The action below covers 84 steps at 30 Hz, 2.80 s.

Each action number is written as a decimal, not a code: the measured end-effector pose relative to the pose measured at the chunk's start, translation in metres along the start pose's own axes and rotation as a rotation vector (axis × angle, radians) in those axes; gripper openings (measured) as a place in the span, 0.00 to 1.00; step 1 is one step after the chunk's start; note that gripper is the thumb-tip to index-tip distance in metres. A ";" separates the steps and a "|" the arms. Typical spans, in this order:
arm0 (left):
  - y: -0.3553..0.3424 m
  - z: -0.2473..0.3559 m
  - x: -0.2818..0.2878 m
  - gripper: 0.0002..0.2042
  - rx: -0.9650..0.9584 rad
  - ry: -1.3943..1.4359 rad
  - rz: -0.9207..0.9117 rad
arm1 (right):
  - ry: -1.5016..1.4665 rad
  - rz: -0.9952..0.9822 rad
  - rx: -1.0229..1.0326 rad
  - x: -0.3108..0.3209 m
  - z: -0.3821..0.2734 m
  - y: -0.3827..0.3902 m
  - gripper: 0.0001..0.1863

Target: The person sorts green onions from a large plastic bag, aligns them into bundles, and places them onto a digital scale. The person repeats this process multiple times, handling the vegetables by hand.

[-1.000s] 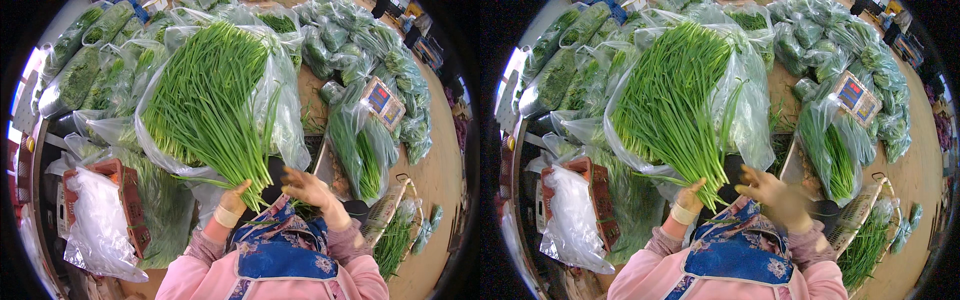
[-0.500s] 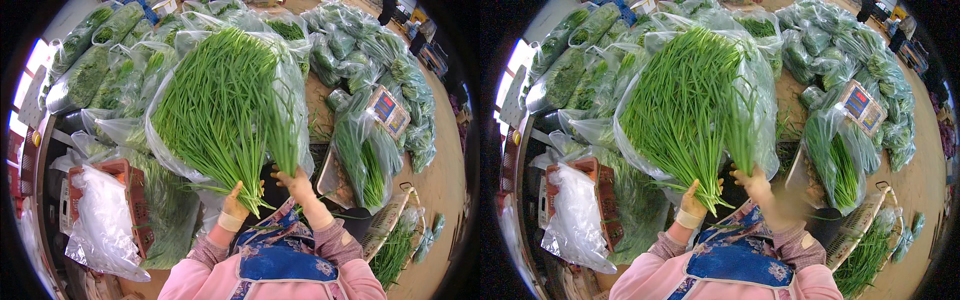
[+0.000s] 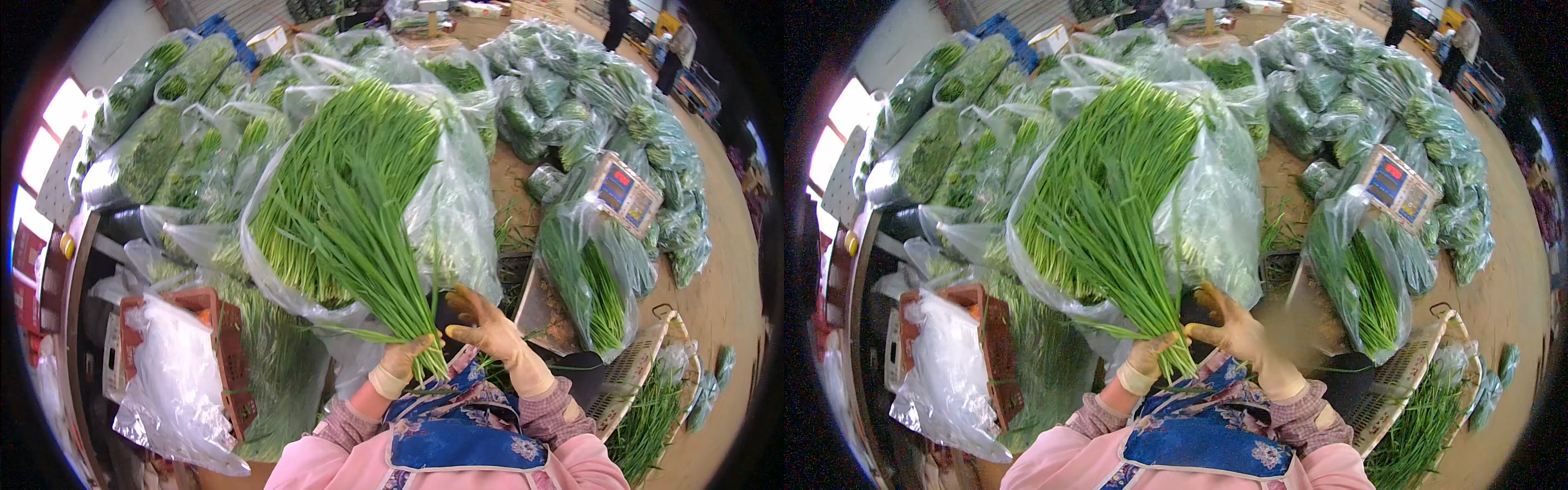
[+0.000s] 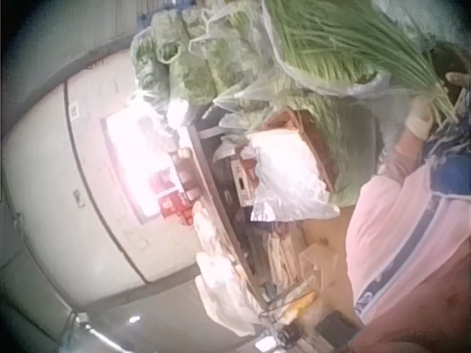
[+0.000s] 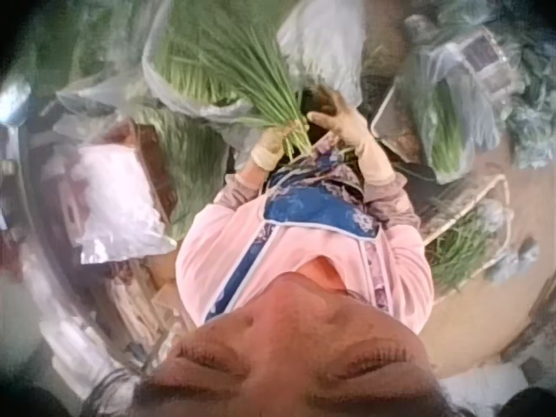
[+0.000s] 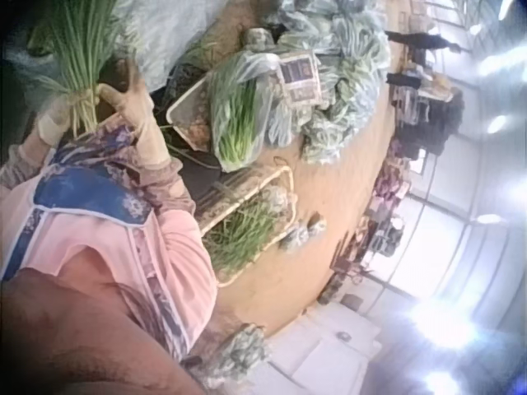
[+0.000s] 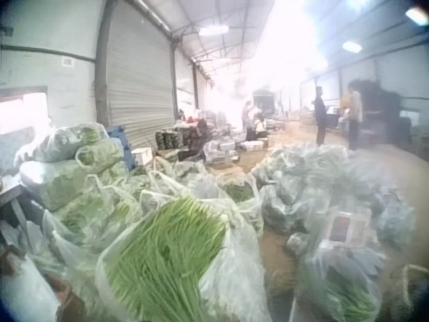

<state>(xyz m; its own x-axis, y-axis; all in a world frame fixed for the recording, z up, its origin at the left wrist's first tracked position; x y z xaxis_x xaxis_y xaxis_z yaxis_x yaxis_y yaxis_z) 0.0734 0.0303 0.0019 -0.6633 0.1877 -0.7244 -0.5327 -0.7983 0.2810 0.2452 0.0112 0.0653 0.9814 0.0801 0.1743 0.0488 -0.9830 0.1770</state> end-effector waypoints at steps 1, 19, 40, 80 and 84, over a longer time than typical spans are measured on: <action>-0.005 -0.004 -0.007 0.20 -0.058 -0.115 -0.064 | 0.055 -0.020 0.036 0.001 0.009 -0.003 0.52; -0.100 -0.123 -0.202 0.24 -0.221 -1.448 -1.003 | -0.219 0.866 0.117 0.131 0.056 0.089 0.34; -0.299 -0.129 -0.286 0.35 -0.825 -2.755 -0.499 | 0.886 0.332 -0.881 0.349 0.247 0.115 0.45; -0.241 -0.094 -0.240 0.23 -0.731 -2.526 -0.378 | 0.977 0.375 0.219 0.227 0.045 0.061 0.41; -0.238 -0.061 -0.213 0.32 -0.288 -2.785 -0.316 | 1.204 0.222 -0.374 0.214 0.125 0.128 0.47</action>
<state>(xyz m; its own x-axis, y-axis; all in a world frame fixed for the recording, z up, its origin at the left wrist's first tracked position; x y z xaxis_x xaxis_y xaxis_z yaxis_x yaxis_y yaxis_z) 0.3739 0.1455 0.0512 0.3527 -0.1101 0.9292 -0.7594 -0.6140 0.2155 0.4849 -0.1181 0.0040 0.1654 0.2122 0.9631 -0.3412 -0.9040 0.2578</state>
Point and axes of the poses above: each hand's wrist, its own y-axis away from the middle knuckle, its own x-axis out of the back of the hand, z = x × y, the point moved 3 cm from there along -y, towards the middle knuckle, and after that the axes turned 7 degrees about y, right-handed, at the moved point
